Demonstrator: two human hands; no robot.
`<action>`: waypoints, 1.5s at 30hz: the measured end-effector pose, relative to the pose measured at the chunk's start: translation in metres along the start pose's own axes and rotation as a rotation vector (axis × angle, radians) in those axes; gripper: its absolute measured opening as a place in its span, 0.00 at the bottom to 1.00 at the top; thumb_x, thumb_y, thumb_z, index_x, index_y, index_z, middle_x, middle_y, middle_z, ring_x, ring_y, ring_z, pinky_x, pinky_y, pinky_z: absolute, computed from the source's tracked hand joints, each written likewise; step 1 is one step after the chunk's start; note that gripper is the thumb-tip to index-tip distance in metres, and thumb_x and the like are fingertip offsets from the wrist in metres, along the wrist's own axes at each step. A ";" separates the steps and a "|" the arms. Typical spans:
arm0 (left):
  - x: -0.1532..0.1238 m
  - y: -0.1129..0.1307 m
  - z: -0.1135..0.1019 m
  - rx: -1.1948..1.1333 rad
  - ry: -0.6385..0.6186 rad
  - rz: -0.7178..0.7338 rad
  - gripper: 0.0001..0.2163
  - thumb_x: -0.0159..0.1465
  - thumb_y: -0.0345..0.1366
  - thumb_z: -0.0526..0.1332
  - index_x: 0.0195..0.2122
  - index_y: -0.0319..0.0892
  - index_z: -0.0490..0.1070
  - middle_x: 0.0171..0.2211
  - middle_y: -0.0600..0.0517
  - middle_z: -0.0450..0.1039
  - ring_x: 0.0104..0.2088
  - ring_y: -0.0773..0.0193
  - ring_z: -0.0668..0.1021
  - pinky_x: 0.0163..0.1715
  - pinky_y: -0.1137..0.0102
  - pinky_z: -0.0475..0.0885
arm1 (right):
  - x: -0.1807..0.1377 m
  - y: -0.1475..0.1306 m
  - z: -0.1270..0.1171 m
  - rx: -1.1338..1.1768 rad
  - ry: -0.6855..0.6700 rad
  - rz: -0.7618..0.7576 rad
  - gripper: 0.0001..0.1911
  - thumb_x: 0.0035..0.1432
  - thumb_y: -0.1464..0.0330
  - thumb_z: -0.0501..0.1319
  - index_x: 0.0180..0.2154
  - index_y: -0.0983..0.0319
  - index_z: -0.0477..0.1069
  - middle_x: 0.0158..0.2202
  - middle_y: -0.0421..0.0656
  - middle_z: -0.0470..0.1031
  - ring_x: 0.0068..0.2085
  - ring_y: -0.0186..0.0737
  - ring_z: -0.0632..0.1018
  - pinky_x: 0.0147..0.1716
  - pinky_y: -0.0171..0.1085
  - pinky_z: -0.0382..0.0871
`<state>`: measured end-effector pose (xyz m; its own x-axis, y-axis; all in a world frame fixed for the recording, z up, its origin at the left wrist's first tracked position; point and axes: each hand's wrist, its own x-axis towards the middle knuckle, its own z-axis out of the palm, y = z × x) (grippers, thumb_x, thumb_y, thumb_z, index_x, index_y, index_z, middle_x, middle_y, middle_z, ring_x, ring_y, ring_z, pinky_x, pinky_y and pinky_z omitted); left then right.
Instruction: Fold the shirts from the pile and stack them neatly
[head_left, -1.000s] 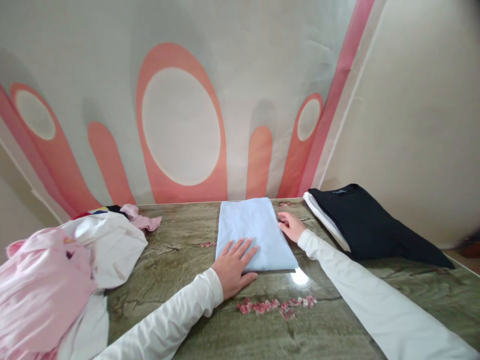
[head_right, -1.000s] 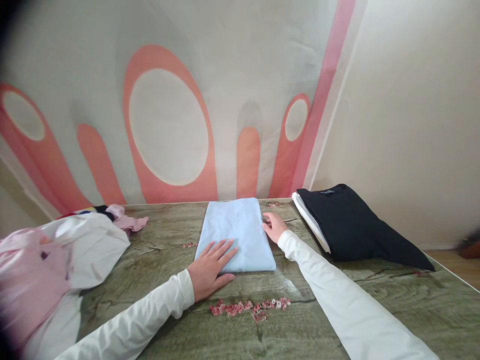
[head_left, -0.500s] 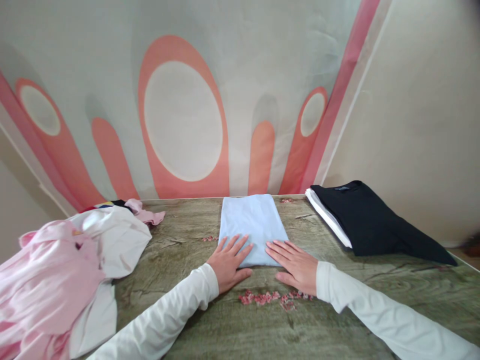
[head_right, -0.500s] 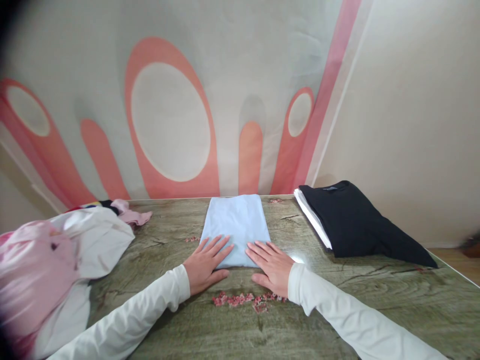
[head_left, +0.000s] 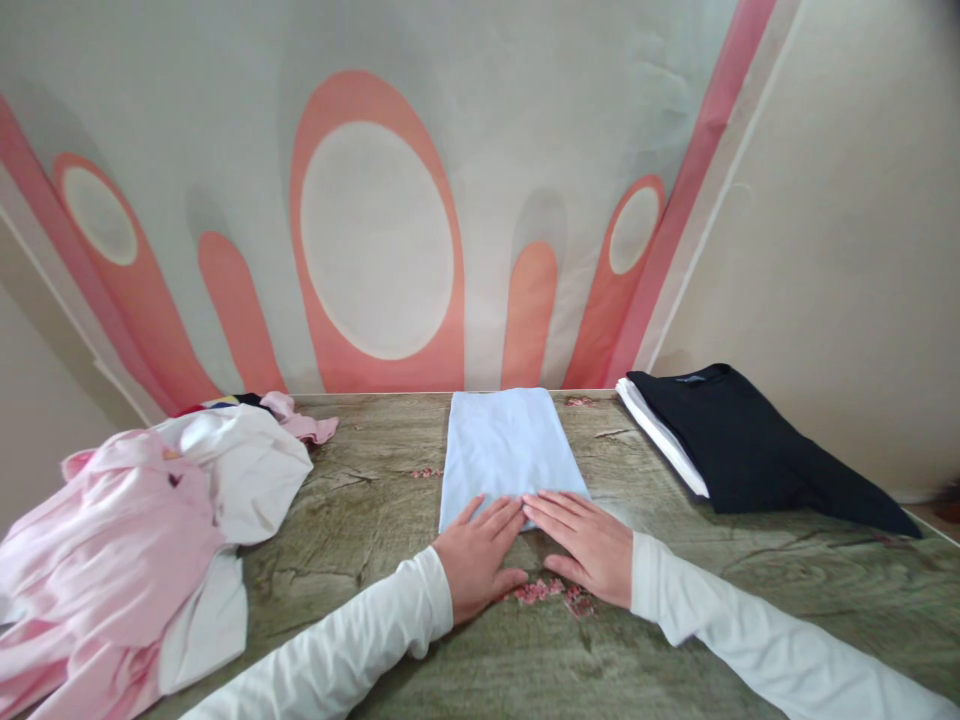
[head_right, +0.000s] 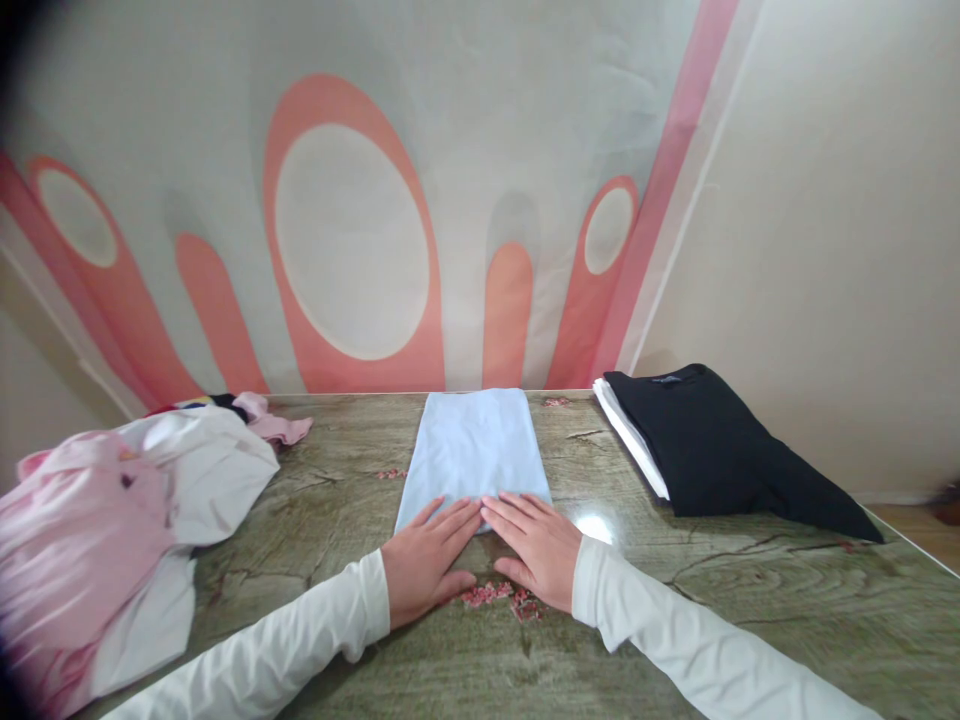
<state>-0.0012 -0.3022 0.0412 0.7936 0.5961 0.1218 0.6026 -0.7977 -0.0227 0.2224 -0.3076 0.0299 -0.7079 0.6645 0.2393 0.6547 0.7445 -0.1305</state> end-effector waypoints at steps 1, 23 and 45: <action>-0.001 0.003 0.003 -0.017 -0.006 -0.012 0.31 0.61 0.54 0.45 0.60 0.39 0.46 0.60 0.46 0.48 0.60 0.58 0.52 0.57 0.60 0.46 | 0.000 -0.002 0.002 0.004 -0.007 -0.006 0.30 0.57 0.60 0.51 0.59 0.61 0.50 0.60 0.45 0.52 0.59 0.46 0.54 0.56 0.48 0.50; -0.015 -0.069 0.004 0.141 -0.052 -0.116 0.26 0.59 0.23 0.46 0.58 0.46 0.51 0.60 0.51 0.51 0.58 0.64 0.57 0.54 0.63 0.55 | 0.000 -0.006 -0.009 -0.225 0.024 0.115 0.14 0.50 0.82 0.50 0.34 0.63 0.68 0.32 0.46 0.67 0.36 0.43 0.69 0.36 0.42 0.67; -0.020 0.007 0.000 0.008 0.099 -0.272 0.27 0.60 0.49 0.51 0.57 0.40 0.54 0.59 0.44 0.53 0.58 0.50 0.56 0.54 0.55 0.54 | -0.007 0.137 0.020 0.341 0.672 0.619 0.29 0.44 0.76 0.53 0.52 0.63 0.57 0.49 0.51 0.64 0.49 0.45 0.69 0.47 0.48 0.65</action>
<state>-0.0128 -0.3200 0.0381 0.5914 0.7757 0.2204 0.7928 -0.6092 0.0166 0.3114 -0.2086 -0.0091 0.1030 0.8481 0.5198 0.6736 0.3250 -0.6638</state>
